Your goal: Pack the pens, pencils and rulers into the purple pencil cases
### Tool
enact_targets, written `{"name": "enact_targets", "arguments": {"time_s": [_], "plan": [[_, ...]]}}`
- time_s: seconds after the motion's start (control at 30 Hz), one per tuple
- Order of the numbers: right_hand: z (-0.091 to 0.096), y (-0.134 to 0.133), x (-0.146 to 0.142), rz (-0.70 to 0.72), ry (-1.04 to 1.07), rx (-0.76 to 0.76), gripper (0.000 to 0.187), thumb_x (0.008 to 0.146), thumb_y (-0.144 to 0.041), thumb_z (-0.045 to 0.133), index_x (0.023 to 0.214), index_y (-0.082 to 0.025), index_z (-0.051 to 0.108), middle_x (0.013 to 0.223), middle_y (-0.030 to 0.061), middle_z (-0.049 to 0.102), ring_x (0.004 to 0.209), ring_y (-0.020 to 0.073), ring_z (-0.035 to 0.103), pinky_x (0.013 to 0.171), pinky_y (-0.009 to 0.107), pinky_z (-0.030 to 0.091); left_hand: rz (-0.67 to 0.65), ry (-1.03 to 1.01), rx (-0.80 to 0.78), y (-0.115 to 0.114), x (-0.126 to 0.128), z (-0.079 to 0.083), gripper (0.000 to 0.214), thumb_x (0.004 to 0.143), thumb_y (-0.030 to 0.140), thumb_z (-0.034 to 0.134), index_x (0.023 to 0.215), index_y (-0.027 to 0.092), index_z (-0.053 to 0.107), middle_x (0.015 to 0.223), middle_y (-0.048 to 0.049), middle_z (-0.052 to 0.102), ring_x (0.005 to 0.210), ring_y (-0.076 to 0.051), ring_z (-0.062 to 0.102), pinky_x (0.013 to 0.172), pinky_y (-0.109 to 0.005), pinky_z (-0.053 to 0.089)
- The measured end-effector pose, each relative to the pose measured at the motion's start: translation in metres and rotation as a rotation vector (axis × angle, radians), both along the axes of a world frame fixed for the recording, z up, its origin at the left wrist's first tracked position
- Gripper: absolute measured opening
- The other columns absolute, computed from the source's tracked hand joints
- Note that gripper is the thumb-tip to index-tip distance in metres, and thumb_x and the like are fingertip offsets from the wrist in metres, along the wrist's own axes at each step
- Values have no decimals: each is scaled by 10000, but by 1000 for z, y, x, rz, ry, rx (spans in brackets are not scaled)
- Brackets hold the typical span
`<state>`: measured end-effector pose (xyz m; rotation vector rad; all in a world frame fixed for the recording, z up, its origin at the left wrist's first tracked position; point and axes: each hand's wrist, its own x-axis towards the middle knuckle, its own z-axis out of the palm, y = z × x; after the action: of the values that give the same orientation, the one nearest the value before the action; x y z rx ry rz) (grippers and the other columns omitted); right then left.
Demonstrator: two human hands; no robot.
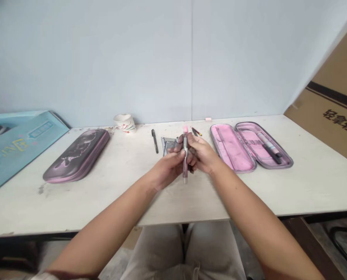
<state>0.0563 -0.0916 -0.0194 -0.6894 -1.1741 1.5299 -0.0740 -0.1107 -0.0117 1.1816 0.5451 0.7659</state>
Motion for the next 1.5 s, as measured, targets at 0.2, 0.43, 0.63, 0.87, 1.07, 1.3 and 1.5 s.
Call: {"name": "enact_targets", "arguments": {"time_s": [0.2, 0.43, 0.63, 0.87, 1.07, 1.3, 1.5], "plan": [[1, 5, 8, -255, -91, 115, 350, 759, -550, 545, 885, -223, 550, 636, -46, 582, 392, 55, 368, 356, 186, 299, 250, 11, -87, 16, 34, 9, 279, 837, 407, 513, 724, 153, 533, 671, -4, 546, 606, -92, 525, 642, -241, 437], [25, -3, 109, -848, -648, 488, 322, 858, -482, 416, 824, -208, 581, 861, 53, 625, 828, 189, 553, 767, 332, 431, 161, 165, 223, 31, 132, 18, 297, 881, 369, 414, 987, 153, 589, 935, -68, 656, 900, -174, 595, 860, -328, 440], [-2, -6, 189, -1260, -1471, 414, 373, 884, -407, 350, 882, -138, 607, 918, 159, 596, 966, 281, 468, 839, 404, 354, 66, 749, 895, 37, 196, -5, 291, 826, 258, 423, 1052, 148, 570, 1103, -133, 591, 1086, -279, 495, 948, -440, 366], [-33, -6, 203, -987, -1836, 176, 390, 851, -410, 410, 940, -105, 637, 953, 188, 581, 943, 295, 472, 760, 404, 357, 42, 974, 1126, 38, 202, -31, 400, 813, 298, 435, 1170, 122, 475, 1185, -154, 494, 1168, -297, 388, 968, -460, 352], [-33, -8, 203, -961, -1866, 187, 401, 847, -426, 408, 964, -109, 624, 954, 184, 573, 927, 305, 479, 745, 406, 360, 89, 881, 1105, 32, 172, -20, 361, 834, 307, 430, 1151, 149, 506, 1136, -129, 527, 1119, -249, 461, 972, -402, 373], [-26, -6, 178, -1032, -1786, 390, 330, 856, -357, 388, 940, -139, 621, 941, 149, 565, 929, 281, 464, 787, 401, 353, 285, 991, 1049, 47, 76, -7, 323, 841, 246, 412, 1120, 140, 537, 1141, -125, 537, 1114, -232, 479, 983, -394, 367], [-14, 8, 85, -740, -1728, 704, 292, 867, -319, 383, 927, -150, 614, 959, 144, 559, 956, 273, 454, 819, 377, 348, 444, 1187, 1038, 49, 2, -21, 332, 842, 232, 417, 1147, 151, 522, 1181, -126, 519, 1130, -254, 465, 964, -427, 363]]}}
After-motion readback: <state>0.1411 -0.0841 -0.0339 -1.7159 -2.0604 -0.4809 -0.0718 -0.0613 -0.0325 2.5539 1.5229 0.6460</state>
